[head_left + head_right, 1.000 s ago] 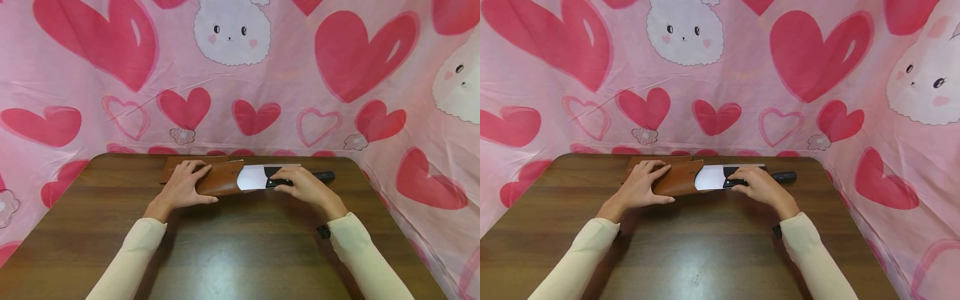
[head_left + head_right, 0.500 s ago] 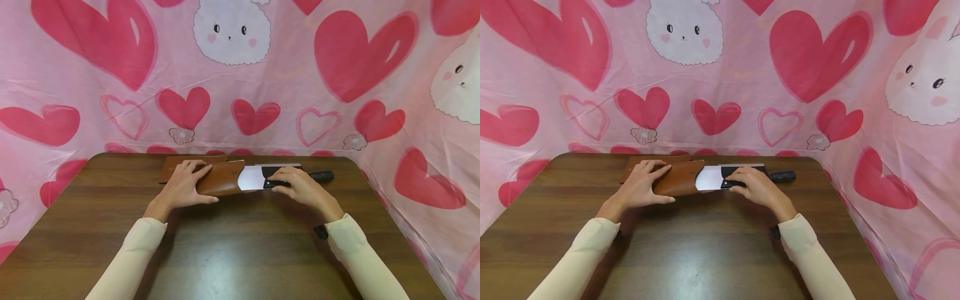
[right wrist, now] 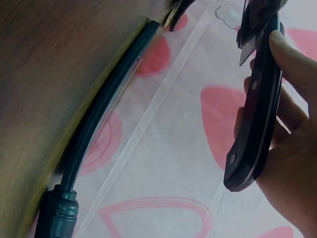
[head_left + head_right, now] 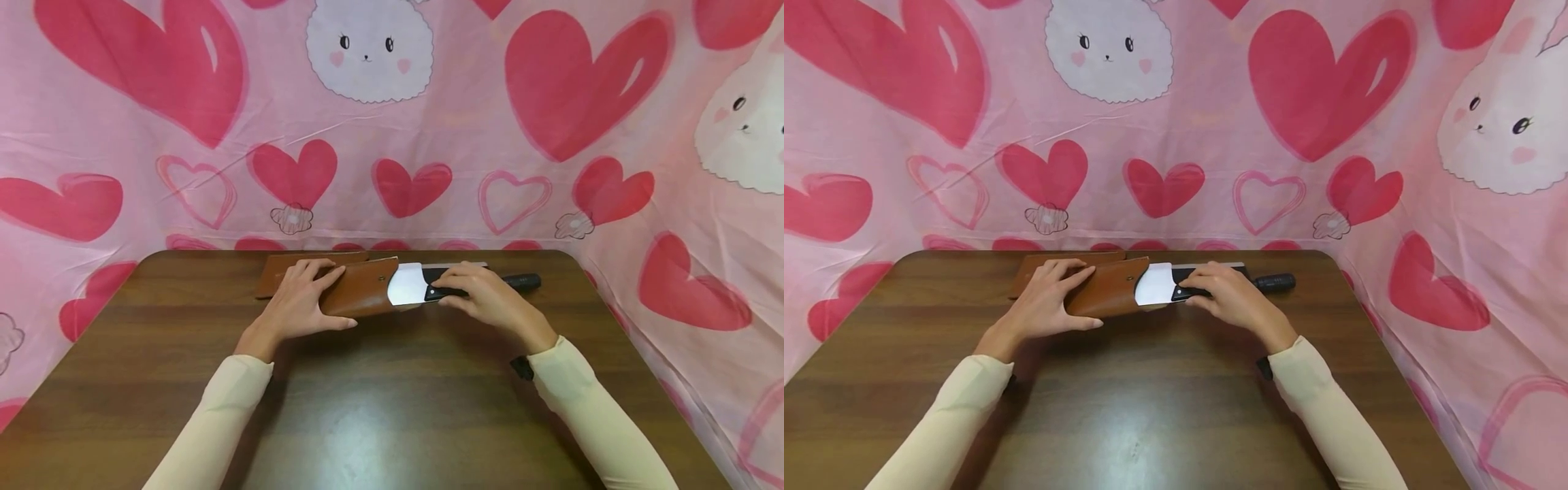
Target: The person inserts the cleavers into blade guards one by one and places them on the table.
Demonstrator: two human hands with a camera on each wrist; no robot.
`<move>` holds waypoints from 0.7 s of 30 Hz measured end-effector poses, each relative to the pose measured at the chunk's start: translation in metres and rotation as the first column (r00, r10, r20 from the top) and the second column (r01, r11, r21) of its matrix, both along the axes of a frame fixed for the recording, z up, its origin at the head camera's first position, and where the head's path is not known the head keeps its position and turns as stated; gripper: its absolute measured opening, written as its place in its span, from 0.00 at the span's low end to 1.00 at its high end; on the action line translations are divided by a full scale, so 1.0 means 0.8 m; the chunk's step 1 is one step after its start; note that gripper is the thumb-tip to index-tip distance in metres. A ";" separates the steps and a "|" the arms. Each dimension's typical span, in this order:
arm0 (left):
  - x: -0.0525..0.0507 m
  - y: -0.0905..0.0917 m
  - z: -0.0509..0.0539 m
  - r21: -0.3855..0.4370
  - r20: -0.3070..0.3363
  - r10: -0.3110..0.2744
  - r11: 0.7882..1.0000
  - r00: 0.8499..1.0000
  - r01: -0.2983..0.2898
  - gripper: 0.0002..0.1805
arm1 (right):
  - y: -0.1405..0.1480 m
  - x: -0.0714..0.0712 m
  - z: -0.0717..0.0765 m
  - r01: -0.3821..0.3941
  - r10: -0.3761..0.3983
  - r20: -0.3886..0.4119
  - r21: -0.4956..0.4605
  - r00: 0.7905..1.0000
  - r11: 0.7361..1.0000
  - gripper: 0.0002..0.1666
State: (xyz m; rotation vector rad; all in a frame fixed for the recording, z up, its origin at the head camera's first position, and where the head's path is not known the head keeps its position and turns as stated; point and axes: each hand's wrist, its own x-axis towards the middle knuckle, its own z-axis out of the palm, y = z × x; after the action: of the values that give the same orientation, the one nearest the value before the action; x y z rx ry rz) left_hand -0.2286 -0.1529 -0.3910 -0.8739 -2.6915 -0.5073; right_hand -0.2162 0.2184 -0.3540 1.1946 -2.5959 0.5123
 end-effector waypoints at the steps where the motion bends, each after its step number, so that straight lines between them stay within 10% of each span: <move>1: 0.000 0.001 0.000 0.001 0.000 -0.002 1.000 1.000 0.002 0.57 | -0.001 0.000 0.000 -0.005 0.005 -0.007 -0.002 1.000 1.000 0.21; 21: -0.003 0.000 0.004 -0.019 -0.004 0.010 1.000 1.000 -0.010 0.57 | -0.011 -0.003 0.002 -0.022 0.021 -0.055 -0.012 0.998 1.000 0.21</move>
State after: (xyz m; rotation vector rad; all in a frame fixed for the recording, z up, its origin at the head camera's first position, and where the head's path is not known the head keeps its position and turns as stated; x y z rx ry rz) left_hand -0.2308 -0.1526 -0.3880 -0.8656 -2.6999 -0.4786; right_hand -0.2188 0.2098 -0.3525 1.2163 -2.5337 0.4920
